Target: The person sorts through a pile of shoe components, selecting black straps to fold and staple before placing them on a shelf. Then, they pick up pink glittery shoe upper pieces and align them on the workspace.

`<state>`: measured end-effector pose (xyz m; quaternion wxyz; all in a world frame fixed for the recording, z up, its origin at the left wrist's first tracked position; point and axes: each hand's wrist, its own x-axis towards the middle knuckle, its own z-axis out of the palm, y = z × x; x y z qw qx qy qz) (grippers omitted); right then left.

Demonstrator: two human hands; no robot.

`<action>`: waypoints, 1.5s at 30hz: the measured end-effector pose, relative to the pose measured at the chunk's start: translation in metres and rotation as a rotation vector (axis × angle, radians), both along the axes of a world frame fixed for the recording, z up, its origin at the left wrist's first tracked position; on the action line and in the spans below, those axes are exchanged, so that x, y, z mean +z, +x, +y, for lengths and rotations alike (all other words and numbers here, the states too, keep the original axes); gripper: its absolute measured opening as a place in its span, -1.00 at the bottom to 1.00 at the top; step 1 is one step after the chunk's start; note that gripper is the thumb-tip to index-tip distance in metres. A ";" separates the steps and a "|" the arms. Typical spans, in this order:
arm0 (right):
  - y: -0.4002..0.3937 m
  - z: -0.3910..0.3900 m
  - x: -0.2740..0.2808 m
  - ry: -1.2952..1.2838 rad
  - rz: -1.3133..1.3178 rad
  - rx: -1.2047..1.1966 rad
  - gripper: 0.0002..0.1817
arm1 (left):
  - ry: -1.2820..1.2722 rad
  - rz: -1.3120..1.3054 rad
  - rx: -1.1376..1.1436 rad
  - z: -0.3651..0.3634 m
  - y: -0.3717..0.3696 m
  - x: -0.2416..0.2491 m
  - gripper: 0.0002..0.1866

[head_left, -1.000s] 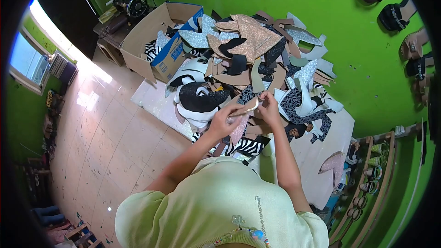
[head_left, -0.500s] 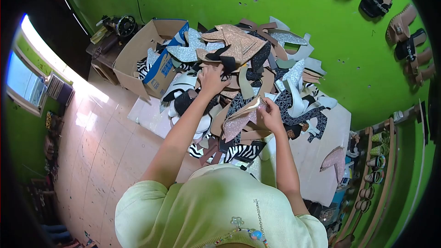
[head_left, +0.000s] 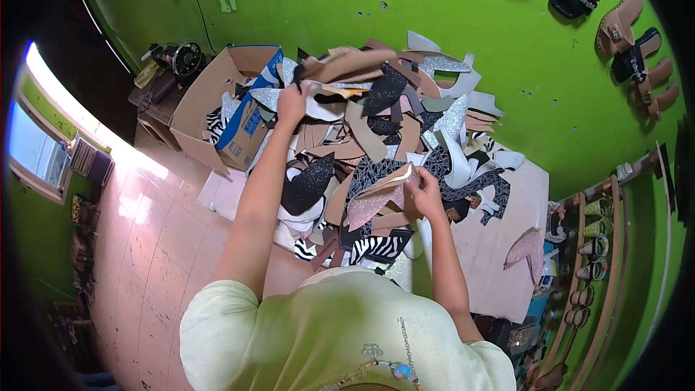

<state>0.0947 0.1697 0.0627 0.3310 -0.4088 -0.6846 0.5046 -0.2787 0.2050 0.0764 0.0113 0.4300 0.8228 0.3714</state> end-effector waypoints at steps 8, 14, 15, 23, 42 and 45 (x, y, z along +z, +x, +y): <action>-0.002 0.008 -0.004 0.032 -0.039 -0.043 -0.78 | 0.325 -0.128 0.255 -0.045 -0.040 -0.007 -0.60; -0.005 0.011 -0.007 0.051 0.021 -0.101 -0.76 | 0.517 -0.213 0.339 -0.068 -0.051 -0.063 -0.62; -0.006 0.011 -0.007 0.026 0.017 -0.104 -0.77 | 0.421 -0.419 0.298 -0.078 -0.043 -0.051 -0.45; 0.002 0.014 -0.006 0.045 0.136 -0.158 -0.78 | 0.479 0.219 0.076 -0.066 0.067 0.006 -0.47; 0.054 0.001 -0.011 -0.041 0.452 -0.499 -0.75 | 0.052 0.420 -0.231 0.038 0.115 0.002 -0.47; 0.063 0.000 -0.011 -0.032 0.439 -0.596 -0.73 | 0.083 0.427 -0.179 0.039 0.109 0.002 -0.53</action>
